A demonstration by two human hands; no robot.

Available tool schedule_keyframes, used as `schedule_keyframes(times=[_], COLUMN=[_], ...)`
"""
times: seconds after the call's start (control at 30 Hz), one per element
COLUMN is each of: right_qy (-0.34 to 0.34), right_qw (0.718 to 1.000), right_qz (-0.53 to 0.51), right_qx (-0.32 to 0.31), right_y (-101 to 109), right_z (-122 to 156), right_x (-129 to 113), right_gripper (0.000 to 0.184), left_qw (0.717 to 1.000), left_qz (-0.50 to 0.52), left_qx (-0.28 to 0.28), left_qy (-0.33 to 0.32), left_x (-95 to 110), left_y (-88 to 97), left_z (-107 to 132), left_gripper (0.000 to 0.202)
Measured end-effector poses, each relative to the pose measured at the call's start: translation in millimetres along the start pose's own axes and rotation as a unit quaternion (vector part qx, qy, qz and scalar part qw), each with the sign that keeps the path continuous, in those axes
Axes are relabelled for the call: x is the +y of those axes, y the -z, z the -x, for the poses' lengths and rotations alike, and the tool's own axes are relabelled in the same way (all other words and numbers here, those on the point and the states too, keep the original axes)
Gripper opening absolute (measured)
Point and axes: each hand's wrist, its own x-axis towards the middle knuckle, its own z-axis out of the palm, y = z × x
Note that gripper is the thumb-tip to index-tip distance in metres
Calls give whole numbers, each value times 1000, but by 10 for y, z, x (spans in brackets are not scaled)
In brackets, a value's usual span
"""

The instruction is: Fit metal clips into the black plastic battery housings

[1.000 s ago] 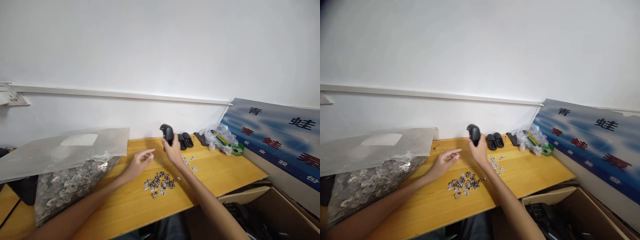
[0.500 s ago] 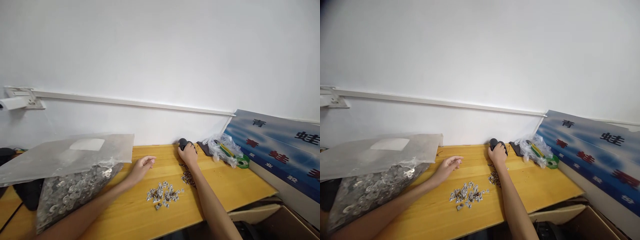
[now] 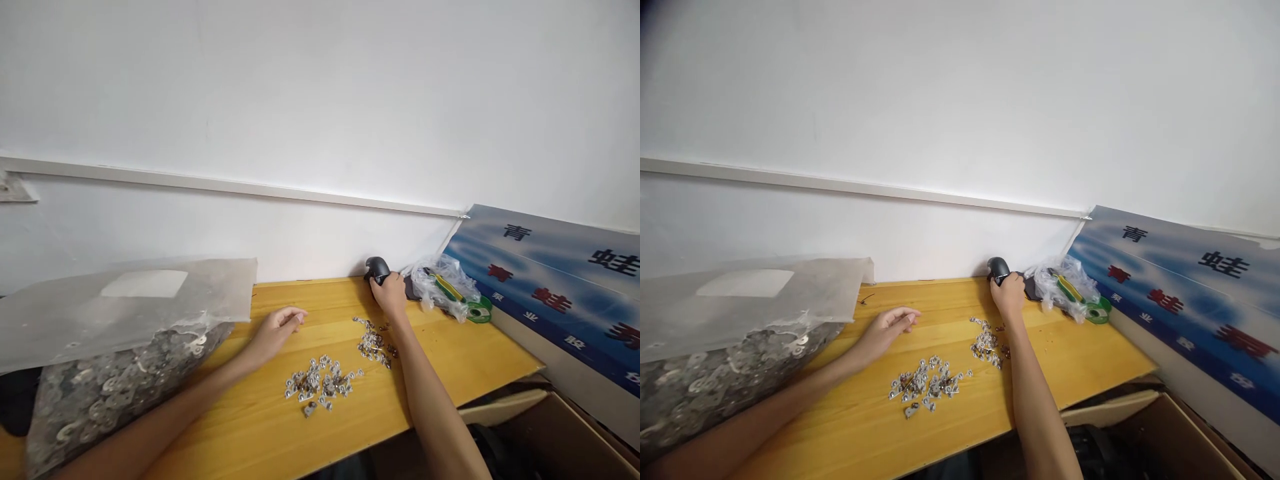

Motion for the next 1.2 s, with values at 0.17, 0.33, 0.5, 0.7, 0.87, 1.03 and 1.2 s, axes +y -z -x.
schedule_keyframes(times=[0.17, 0.33, 0.5, 0.7, 0.87, 1.03, 1.2], right_qy=[-30, -27, -19, 3, -58, -72, -118], right_qw=[999, 999, 995, 984, 977, 979, 984], right_qz=[3, -18, -92, -173, -161, -30, 126], right_qx=[-28, -43, -37, 48, 128, 186, 48], right_y=[-76, -98, 29, 722, 1364, 1694, 1684], right_z=[2, 37, 114, 268, 850, 1586, 1926], right_x=[91, 86, 135, 778, 1789, 2804, 3460], right_gripper=[59, 69, 62, 63, 71, 67, 67], left_qw=[1000, 999, 998, 997, 993, 990, 988], left_qz=[-12, -41, -59, -74, -110, -130, -145], left_qx=[-4, -18, -25, -32, -44, -48, -35], left_qy=[-1, -12, -15, -18, -23, -15, -34], left_x=[-79, -138, -159, -156, -109, -75, -86], left_y=[-3, -3, 22, 37, 31, 9, -12], left_z=[-38, -28, -22, -99, -137, -138, -157], left_gripper=[52, 48, 50, 57, 58, 63, 63])
